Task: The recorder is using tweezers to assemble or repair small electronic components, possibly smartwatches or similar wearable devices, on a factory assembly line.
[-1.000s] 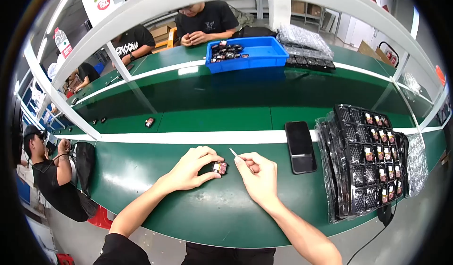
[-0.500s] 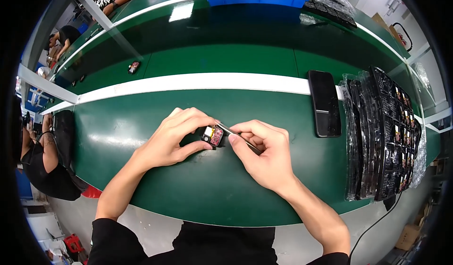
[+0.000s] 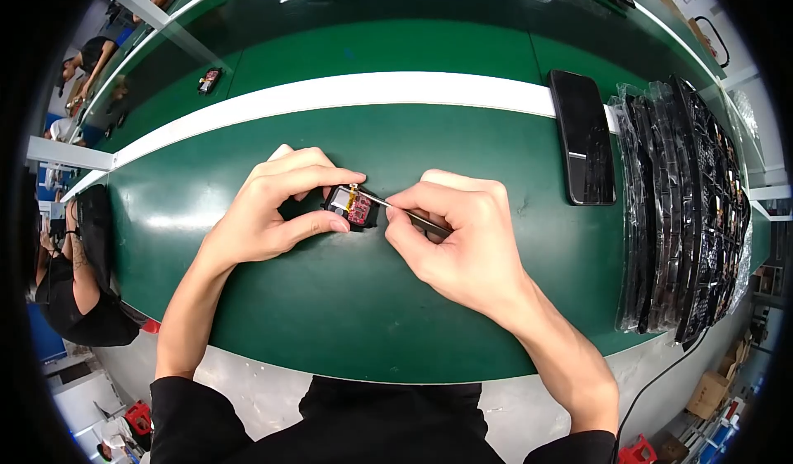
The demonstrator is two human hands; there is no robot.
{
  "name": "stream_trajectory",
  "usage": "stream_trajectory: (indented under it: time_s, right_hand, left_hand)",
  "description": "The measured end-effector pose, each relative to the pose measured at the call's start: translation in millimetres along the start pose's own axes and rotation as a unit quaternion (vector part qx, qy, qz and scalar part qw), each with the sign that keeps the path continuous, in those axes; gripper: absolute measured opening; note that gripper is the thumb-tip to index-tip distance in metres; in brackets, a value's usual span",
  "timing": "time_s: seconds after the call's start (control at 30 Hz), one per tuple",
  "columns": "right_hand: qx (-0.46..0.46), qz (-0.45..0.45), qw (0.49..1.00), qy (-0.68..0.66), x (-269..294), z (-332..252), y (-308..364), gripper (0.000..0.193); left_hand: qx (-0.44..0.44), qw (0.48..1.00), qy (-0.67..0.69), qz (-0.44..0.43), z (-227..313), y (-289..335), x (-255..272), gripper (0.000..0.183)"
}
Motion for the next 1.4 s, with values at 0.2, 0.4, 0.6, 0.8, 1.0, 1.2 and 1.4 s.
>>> stream_trajectory:
  time_s: [0.2,0.4,0.6,0.8,1.0,1.2,1.4]
  right_hand:
    - [0.004,-0.004,1.000,0.004,-2,-1,-2,0.004]
    - [0.002,0.006,1.000,0.001,-3,-1,-1,0.008]
    - [0.081,0.058,0.994,0.050,-1,6,2,0.018]
    - [0.129,0.071,0.985,0.086,-4,5,3,0.023]
    - [0.128,0.063,0.984,0.105,-4,4,2,0.020]
    - [0.086,0.040,0.995,0.036,-1,4,-1,0.015]
    - [0.038,0.006,0.999,0.008,3,3,-2,0.011]
  left_hand:
    - [0.008,1.000,-0.001,-0.004,2,0,2,0.053]
    - [0.003,1.000,0.002,0.002,3,0,2,0.054]
    - [0.038,0.998,0.033,0.035,4,-1,0,0.047]
    - [0.017,0.999,0.007,0.033,5,-2,-3,0.041]
    - [0.026,0.999,0.004,0.026,5,-3,-2,0.040]
    - [0.023,0.999,0.038,0.015,-3,0,4,0.044]
    - [0.018,0.997,0.070,-0.013,-11,-1,9,0.048]
Point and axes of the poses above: each hand's wrist, its own y-axis away from the middle knuckle, its own x-axis out of the back of the hand, z = x × y, the point moved 1 cm from there along -y, towards the middle knuckle, and after that the axes turned 5 degrees about y, right-handed, at the moved point
